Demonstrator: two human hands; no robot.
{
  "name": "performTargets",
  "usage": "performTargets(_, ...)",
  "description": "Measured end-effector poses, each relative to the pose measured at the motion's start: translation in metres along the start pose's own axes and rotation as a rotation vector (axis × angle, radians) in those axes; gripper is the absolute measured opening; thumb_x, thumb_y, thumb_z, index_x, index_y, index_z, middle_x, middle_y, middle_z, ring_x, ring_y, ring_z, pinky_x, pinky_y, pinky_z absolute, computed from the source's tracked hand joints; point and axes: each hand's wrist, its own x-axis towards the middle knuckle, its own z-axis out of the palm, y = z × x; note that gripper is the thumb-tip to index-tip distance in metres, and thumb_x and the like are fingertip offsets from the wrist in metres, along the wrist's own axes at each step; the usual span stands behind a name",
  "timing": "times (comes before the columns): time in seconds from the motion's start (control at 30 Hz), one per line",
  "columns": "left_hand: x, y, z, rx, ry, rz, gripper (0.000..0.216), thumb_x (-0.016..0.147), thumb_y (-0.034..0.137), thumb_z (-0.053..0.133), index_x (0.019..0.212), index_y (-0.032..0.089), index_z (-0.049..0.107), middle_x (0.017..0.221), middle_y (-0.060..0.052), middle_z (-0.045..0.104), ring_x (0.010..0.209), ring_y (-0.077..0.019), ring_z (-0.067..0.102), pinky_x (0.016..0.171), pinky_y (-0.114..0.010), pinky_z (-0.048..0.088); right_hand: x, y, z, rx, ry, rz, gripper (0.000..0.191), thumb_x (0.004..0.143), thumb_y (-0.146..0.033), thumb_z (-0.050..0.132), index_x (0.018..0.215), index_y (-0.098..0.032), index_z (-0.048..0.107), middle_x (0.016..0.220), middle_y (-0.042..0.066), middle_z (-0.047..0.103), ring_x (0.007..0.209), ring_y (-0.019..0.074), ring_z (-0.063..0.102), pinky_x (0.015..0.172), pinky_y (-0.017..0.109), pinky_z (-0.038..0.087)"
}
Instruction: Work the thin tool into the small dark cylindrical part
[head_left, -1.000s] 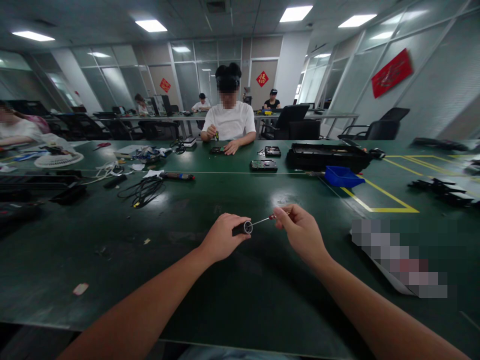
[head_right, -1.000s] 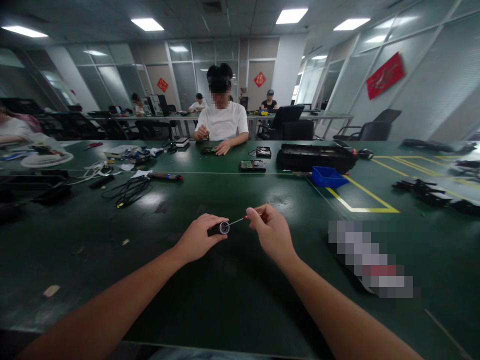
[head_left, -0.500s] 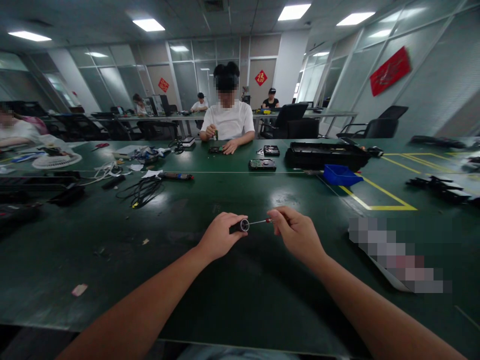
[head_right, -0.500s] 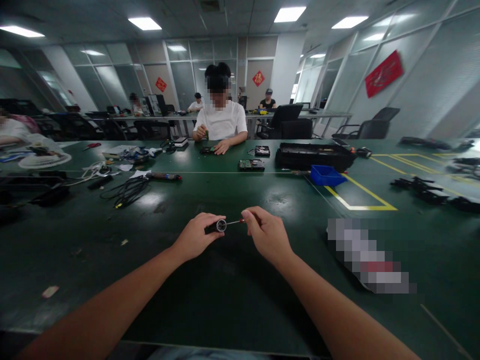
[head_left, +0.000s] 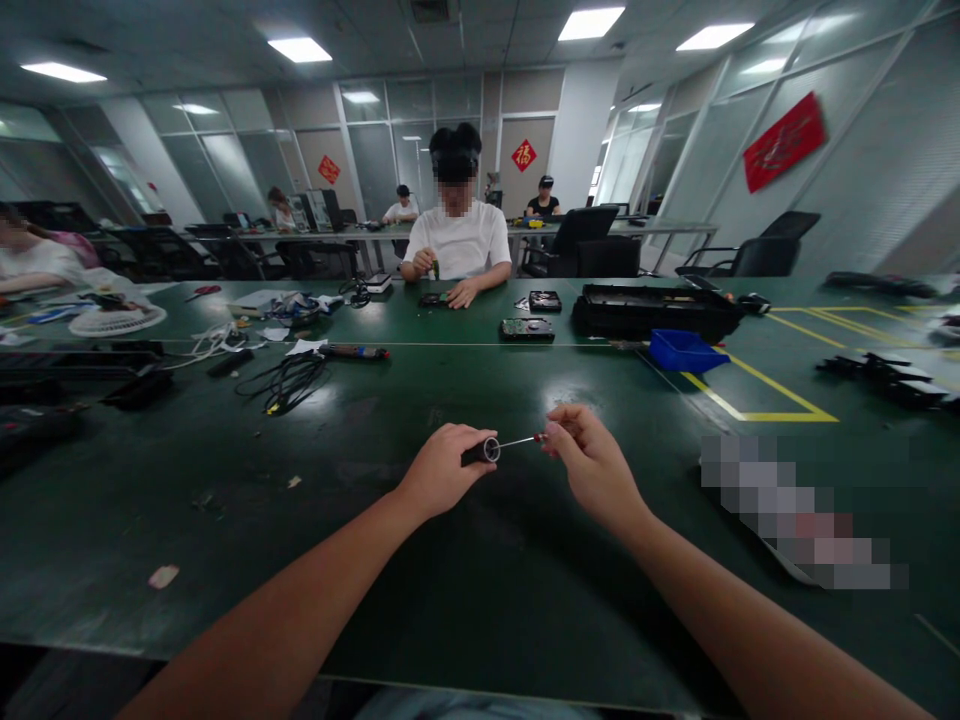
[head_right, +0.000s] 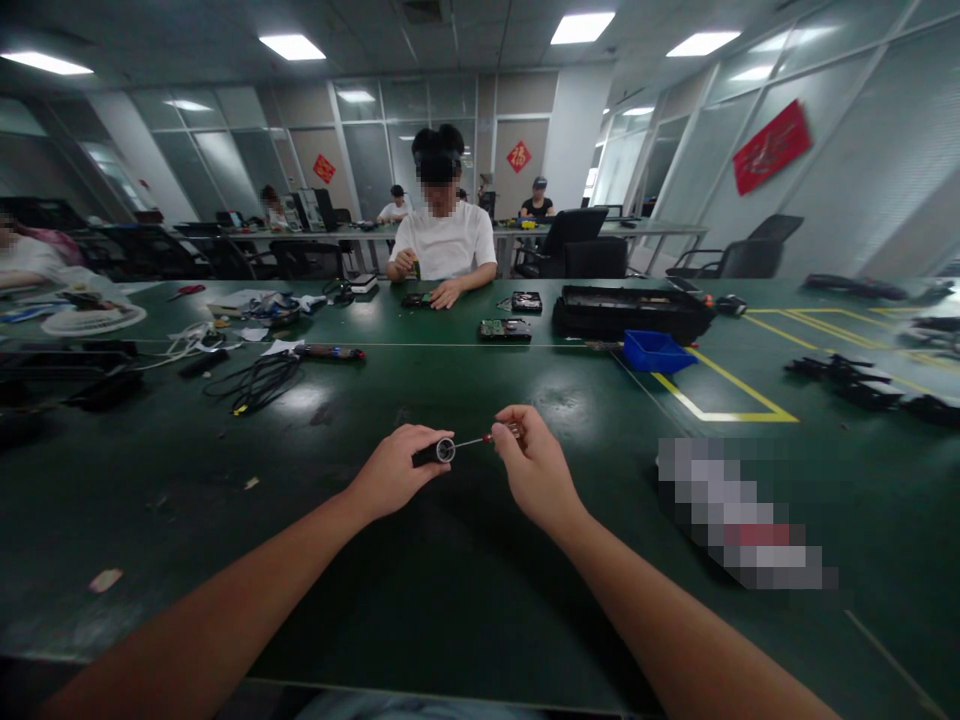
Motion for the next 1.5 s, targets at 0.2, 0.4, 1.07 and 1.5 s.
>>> performTargets(0.2,0.002,0.003,0.001,-0.019,0.046,0.024,0.04,0.089,0.019,0.065,0.128,0.026,0.06,0.121,-0.005,0.063,0.113,-0.0216,0.055,0.102,-0.042,0.044,0.01,0.011,0.004,0.459,0.063,0.239,0.033,0.082,-0.053,0.065,0.086,-0.02,0.064,0.075,0.003,0.062,0.068,0.0179,0.059,0.072,0.037,0.053)
performTargets(0.4,0.005,0.0,0.002,-0.003,0.014,0.034,0.04,0.089,0.02,0.065,0.128,0.027,0.059,0.12,-0.006,0.062,0.113,-0.0225,0.054,0.102,-0.043,0.043,0.017,0.021,0.0,0.547,0.077,0.346,0.026,0.083,-0.048,0.065,0.077,-0.022,0.061,0.065,0.0,0.055,0.056,0.016,0.052,0.065,0.038,0.056)
performTargets(1.07,0.002,0.001,0.001,0.017,-0.002,0.003,0.041,0.086,0.022,0.071,0.126,0.028,0.062,0.117,-0.002,0.065,0.11,-0.0218,0.056,0.099,-0.039,0.042,0.003,-0.004,-0.003,-0.155,0.032,-0.027,0.032,0.089,-0.049,0.059,0.081,-0.02,0.068,0.063,0.002,0.064,0.059,0.0167,0.059,0.059,0.031,0.045)
performTargets(1.5,0.001,0.001,0.002,0.004,-0.019,0.0,0.043,0.085,0.022,0.072,0.127,0.027,0.062,0.117,-0.001,0.066,0.109,-0.0215,0.056,0.098,-0.039,0.042,-0.002,-0.008,-0.004,-0.278,-0.034,-0.065,0.032,0.096,-0.045,0.046,0.086,-0.021,0.065,0.058,-0.001,0.059,0.052,0.0154,0.055,0.052,0.029,0.04)
